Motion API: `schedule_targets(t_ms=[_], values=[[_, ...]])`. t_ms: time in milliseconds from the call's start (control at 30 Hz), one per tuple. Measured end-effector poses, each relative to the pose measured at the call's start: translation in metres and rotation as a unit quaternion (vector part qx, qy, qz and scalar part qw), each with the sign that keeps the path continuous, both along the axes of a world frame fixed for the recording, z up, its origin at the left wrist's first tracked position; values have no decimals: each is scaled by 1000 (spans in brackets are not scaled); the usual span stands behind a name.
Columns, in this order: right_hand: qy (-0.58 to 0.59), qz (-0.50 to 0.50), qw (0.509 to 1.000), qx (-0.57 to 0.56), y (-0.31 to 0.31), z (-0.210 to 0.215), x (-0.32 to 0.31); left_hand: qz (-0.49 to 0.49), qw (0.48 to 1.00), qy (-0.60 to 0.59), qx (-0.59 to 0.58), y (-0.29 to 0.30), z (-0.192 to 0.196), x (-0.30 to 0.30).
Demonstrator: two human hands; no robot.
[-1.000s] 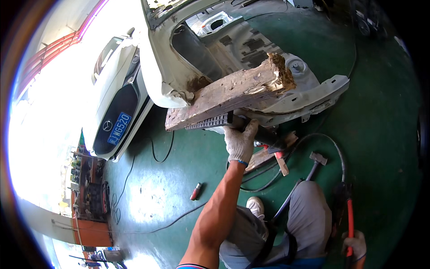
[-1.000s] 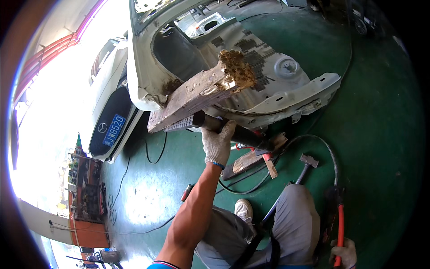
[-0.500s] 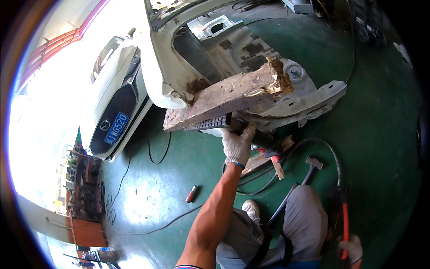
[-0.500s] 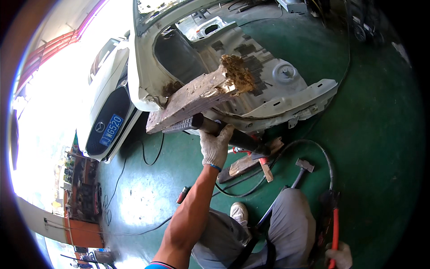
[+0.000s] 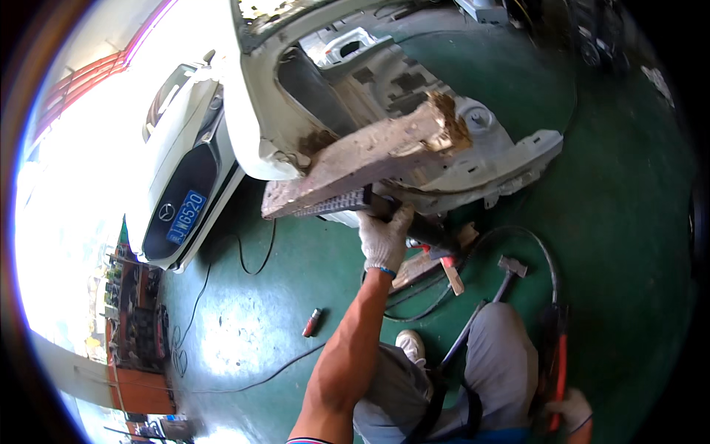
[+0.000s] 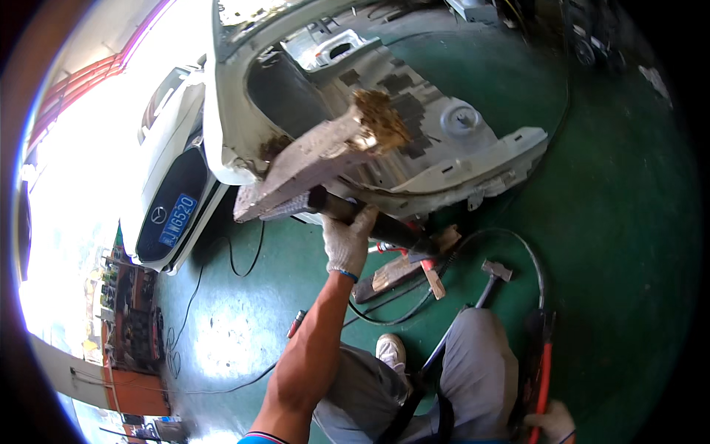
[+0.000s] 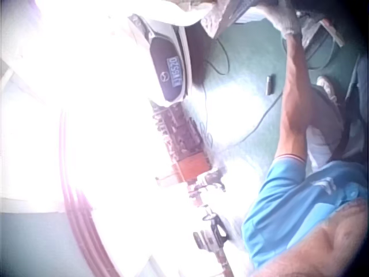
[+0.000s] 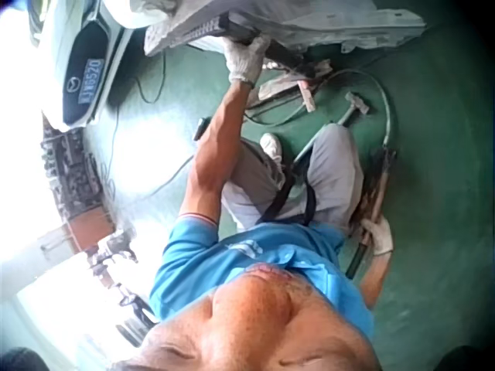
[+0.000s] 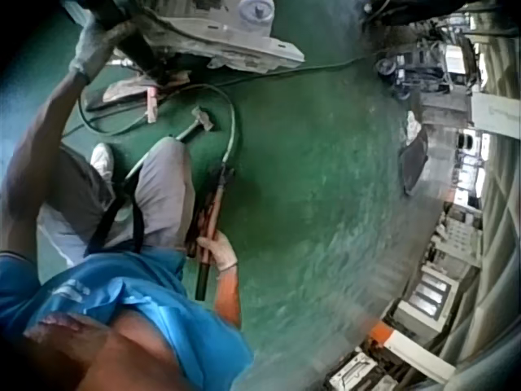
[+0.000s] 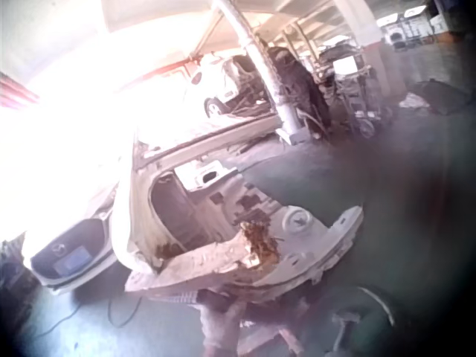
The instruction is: The person is removing a car part using a hammer and a pry bar. They are sitting on the floor and using the tools to pry the part loose.
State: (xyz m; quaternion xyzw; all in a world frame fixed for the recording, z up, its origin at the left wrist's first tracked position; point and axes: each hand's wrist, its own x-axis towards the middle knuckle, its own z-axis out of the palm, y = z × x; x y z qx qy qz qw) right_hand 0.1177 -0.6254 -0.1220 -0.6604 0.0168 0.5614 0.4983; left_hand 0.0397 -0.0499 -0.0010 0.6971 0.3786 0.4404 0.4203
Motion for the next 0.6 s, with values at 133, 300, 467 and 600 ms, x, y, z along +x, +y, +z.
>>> schedule_targets(t_ms=[133,300,467,600], values=[[52,-83,995,9,18,45,15,-17,999,-32,-23,10,-13,-13],[-14,-31,990,-137,1,-63,-40,-3,1000,13,-2,8,-12,-2],[-16,113,984,-138,4,-32,-10,4,1000,20,20,14,-17,-6],[19,-58,997,-57,21,63,15,-31,999,-19,-8,9,-13,-1]])
